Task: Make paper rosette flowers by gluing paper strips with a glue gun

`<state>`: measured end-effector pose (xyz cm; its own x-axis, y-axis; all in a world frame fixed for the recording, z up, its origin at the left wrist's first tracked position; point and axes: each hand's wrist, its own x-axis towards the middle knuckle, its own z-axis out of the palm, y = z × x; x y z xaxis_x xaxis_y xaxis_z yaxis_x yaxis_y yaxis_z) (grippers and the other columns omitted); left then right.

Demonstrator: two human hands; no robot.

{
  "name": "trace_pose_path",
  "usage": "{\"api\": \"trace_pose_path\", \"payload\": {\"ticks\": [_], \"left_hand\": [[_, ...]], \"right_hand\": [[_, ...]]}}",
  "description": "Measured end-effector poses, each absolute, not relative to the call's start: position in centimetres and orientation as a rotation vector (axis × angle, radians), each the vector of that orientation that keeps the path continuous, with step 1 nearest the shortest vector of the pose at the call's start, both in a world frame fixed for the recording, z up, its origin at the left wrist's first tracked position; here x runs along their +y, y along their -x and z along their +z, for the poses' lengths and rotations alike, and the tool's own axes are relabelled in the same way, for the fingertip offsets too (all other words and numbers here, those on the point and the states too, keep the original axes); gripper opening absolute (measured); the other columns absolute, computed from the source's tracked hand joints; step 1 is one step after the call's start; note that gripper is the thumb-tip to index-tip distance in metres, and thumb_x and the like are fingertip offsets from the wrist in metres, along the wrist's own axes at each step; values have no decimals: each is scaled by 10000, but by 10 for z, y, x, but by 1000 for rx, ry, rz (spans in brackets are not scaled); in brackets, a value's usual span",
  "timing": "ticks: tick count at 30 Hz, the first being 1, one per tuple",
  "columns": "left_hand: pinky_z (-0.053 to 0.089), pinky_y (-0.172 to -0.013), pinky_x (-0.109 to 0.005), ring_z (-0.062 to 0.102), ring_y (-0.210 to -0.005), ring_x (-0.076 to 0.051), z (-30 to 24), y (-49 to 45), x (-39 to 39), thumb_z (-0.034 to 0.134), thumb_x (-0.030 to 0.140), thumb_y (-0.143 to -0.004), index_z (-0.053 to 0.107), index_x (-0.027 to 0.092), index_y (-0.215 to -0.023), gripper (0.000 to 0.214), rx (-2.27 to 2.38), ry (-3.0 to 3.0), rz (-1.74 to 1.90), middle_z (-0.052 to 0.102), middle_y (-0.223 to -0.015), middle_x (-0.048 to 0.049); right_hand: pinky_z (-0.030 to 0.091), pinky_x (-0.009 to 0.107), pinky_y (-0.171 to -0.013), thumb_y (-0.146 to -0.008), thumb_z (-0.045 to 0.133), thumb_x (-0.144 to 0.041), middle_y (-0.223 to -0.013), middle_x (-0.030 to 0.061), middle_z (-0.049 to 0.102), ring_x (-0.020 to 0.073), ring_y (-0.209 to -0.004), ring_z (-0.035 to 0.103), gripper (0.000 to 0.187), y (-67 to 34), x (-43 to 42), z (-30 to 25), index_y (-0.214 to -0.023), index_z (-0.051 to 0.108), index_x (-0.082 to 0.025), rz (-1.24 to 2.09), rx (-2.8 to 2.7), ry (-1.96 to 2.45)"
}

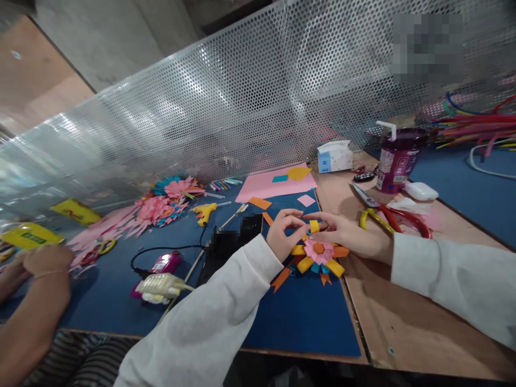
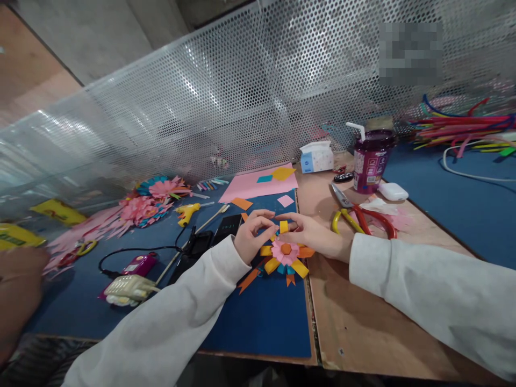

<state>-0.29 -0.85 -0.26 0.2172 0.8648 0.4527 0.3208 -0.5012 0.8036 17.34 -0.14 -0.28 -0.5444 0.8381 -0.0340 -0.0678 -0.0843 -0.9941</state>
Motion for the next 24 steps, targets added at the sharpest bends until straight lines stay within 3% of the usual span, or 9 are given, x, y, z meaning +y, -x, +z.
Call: {"api": "trace_pose_path", "payload": {"ticks": [3, 6, 12, 16, 19, 24], "left_hand": [[501, -790, -332, 570, -1018, -209, -3, 1, -7, 634, 301, -753, 626, 171, -848, 162, 1107, -1778, 1291, 586, -1088, -103], [486, -800, -308, 597, -940, -174, -3, 0, -6, 575, 320, -800, 606, 174, -945, 207, 1139, -1584, 1291, 635, -1025, -86], [504, -696, -263, 610, -876, -160, -1, -4, -4, 588, 361, -770, 598, 166, -887, 228, 1152, -1392, 1251, 656, -951, -70], [494, -581, -231, 614, -729, -128, 8, 5, 4, 595, 380, -748, 581, 160, -874, 253, 1213, -1298, 1295, 646, -921, -60], [431, -475, -193, 600, -646, -118, 20, 21, 12, 635, 357, -705, 571, 157, -833, 246, 1319, -1413, 1271, 633, -845, -44], [432, -547, -213, 567, -602, -113, 39, 39, 4, 691, 298, -661, 597, 168, -717, 170, 1216, -2012, 610, 600, -649, 1]], "right_hand": [[486, 249, -665, -654, 736, -223, -854, 23, 646, 132, -744, 637, 567, -174, -1, -3, -1167, 498, -176, 1766, -1371, 880], [492, 231, -655, -654, 744, -207, -845, 25, 652, 127, -735, 644, 526, -174, 0, -4, -1119, 502, -183, 1788, -1286, 874], [501, 262, -606, -653, 693, -270, -841, 33, 667, 164, -710, 646, 353, -178, 3, -2, -973, 557, -210, 1841, -1116, 930], [524, 347, -732, -635, 614, -247, -921, 61, 666, 228, -865, 643, 370, -181, 9, -1, -998, 552, -217, 1867, -961, 864], [518, 354, -788, -622, 611, -204, -937, 64, 661, 224, -895, 633, 367, -181, 13, -3, -985, 556, -209, 1832, -906, 849], [507, 299, -841, -660, 683, -192, -935, 25, 644, 176, -893, 615, 274, -176, 16, -8, -909, 576, -232, 1690, -886, 857]]}}
